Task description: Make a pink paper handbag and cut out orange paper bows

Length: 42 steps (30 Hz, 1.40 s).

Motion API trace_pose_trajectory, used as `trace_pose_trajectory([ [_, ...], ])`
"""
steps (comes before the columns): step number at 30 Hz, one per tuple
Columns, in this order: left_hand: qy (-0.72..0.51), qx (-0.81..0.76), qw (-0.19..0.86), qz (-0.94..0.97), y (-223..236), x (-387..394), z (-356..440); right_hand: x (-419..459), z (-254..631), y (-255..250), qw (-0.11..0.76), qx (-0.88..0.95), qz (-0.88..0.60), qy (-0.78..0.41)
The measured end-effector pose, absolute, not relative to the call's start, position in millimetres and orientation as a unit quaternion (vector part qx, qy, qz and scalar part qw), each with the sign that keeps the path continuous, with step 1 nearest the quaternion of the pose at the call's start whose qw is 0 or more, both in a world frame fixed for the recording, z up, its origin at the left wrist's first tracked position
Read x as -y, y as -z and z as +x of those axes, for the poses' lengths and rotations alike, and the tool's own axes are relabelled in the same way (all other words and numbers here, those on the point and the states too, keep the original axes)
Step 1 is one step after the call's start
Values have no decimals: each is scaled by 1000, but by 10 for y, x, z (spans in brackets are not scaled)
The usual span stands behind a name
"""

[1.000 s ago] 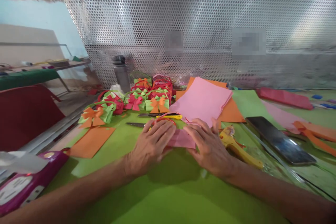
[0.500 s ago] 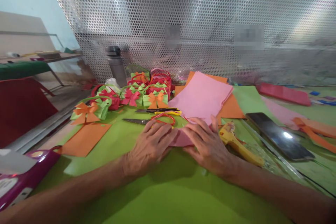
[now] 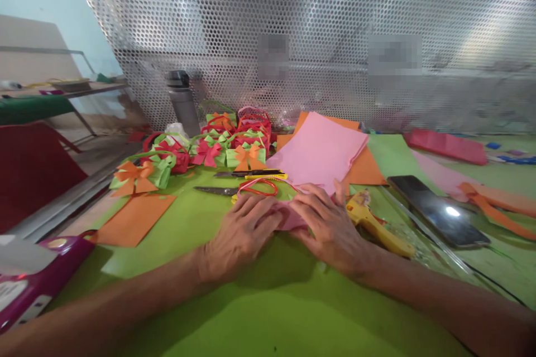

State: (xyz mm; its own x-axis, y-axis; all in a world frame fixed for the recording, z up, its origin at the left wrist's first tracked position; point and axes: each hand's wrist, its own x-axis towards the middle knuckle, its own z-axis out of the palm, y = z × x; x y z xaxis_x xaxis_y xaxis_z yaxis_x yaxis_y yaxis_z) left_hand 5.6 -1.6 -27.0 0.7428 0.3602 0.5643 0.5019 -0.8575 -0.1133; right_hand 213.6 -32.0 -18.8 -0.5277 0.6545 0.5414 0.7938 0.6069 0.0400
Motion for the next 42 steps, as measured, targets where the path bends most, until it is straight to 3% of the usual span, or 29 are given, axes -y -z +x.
trace_pose_trajectory([
  [6, 290, 235, 154, -915, 231, 42, 123, 287, 2114, 69, 258, 853, -422, 168],
  [12, 280, 231, 169, -916, 246, 32, 135, 277, 2099, -21, 204, 859, -413, 222],
  [28, 274, 170, 263, -909, 186, 106, 115, 431, 2120, 54, 187, 873, -344, 293],
  [35, 203, 213, 307, -905, 158, 361, 133, 517, 2114, 136, 204, 860, -331, 331],
  [42, 153, 308, 263, -902, 131, 635, 225, 547, 2094, 192, 217, 847, -341, 347],
])
